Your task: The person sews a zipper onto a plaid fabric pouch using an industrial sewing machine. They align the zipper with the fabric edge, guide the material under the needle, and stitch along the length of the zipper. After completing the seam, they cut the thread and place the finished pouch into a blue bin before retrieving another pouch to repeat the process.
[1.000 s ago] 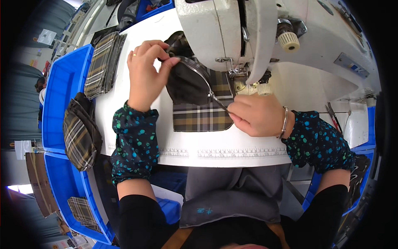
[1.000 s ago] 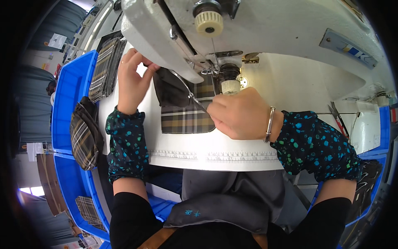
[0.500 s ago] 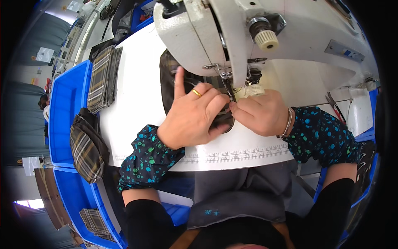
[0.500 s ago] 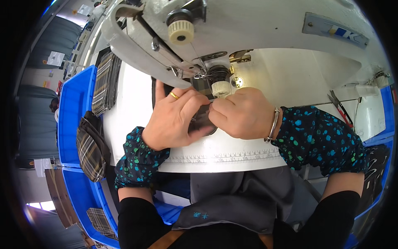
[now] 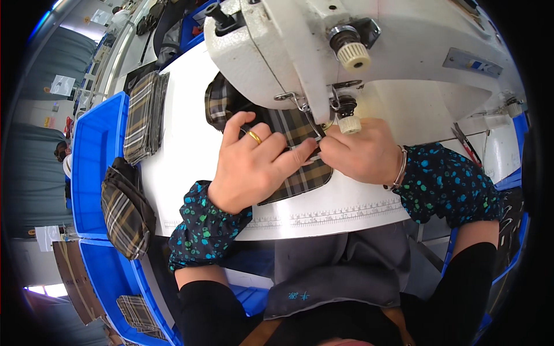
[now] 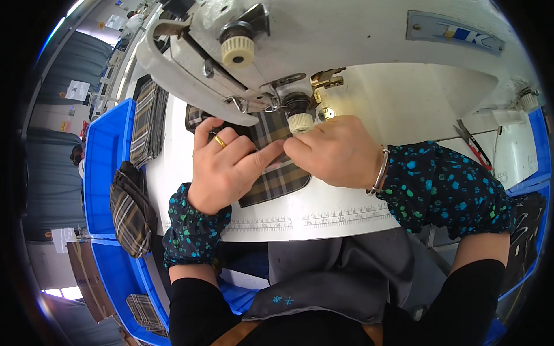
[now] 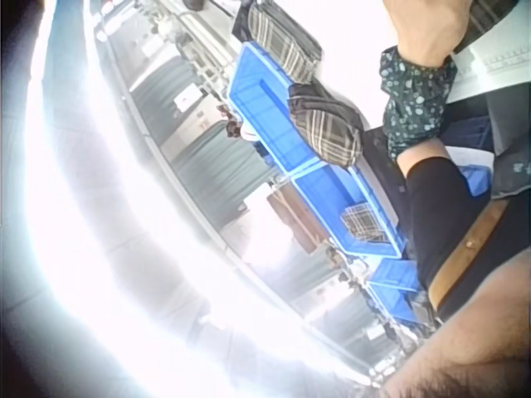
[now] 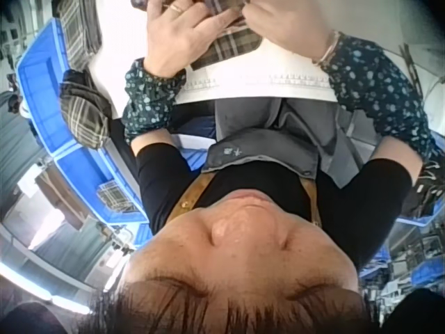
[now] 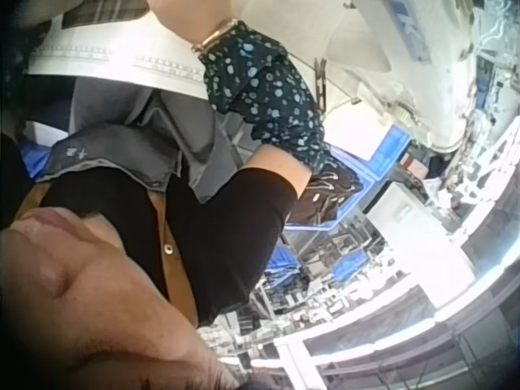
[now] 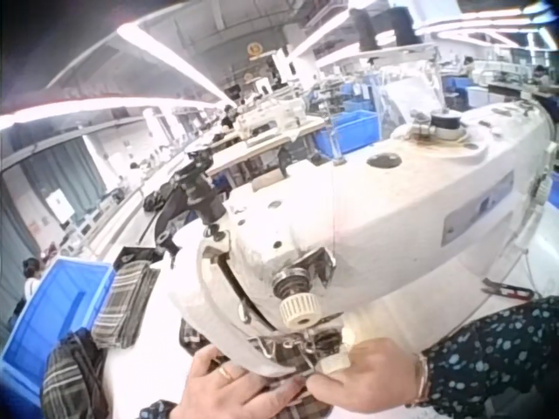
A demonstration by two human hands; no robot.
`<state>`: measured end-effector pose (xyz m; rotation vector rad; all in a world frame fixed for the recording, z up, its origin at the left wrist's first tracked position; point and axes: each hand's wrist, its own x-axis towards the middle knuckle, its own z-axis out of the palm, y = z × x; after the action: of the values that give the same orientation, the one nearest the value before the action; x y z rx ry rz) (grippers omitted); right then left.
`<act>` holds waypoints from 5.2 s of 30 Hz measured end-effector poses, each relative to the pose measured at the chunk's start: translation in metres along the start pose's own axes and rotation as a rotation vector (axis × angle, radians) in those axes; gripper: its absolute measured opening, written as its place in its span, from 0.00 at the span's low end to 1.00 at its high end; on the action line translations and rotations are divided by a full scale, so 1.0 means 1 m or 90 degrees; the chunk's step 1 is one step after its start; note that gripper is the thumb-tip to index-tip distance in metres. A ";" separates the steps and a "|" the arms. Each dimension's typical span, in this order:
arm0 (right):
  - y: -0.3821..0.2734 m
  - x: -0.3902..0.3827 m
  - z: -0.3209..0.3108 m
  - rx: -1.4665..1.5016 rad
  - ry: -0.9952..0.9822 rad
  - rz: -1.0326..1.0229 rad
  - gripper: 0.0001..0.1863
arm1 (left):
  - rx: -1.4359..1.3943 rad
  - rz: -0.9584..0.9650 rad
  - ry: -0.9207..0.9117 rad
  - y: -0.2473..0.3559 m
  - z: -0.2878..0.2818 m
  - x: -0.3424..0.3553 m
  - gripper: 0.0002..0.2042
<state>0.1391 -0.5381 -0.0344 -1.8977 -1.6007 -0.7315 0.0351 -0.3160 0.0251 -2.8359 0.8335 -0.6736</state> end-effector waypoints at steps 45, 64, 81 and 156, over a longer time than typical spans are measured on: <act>-0.057 -0.030 -0.011 -0.005 -0.141 -0.149 0.14 | -0.267 -0.184 -0.098 0.055 0.010 -0.005 0.13; -0.025 -0.015 0.006 -0.071 -0.186 -0.029 0.17 | -0.275 -0.210 -0.074 0.020 0.042 0.004 0.19; -0.020 -0.016 0.008 -0.021 -0.173 -0.022 0.18 | -0.154 -0.204 0.053 0.023 0.047 0.001 0.17; -0.018 -0.008 0.003 0.066 -0.230 0.028 0.33 | -0.116 -0.256 -0.251 0.031 0.021 0.017 0.22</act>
<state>0.1204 -0.5388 -0.0417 -2.0660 -1.7622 -0.2899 0.0423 -0.3516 0.0062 -3.1727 0.2776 -0.0536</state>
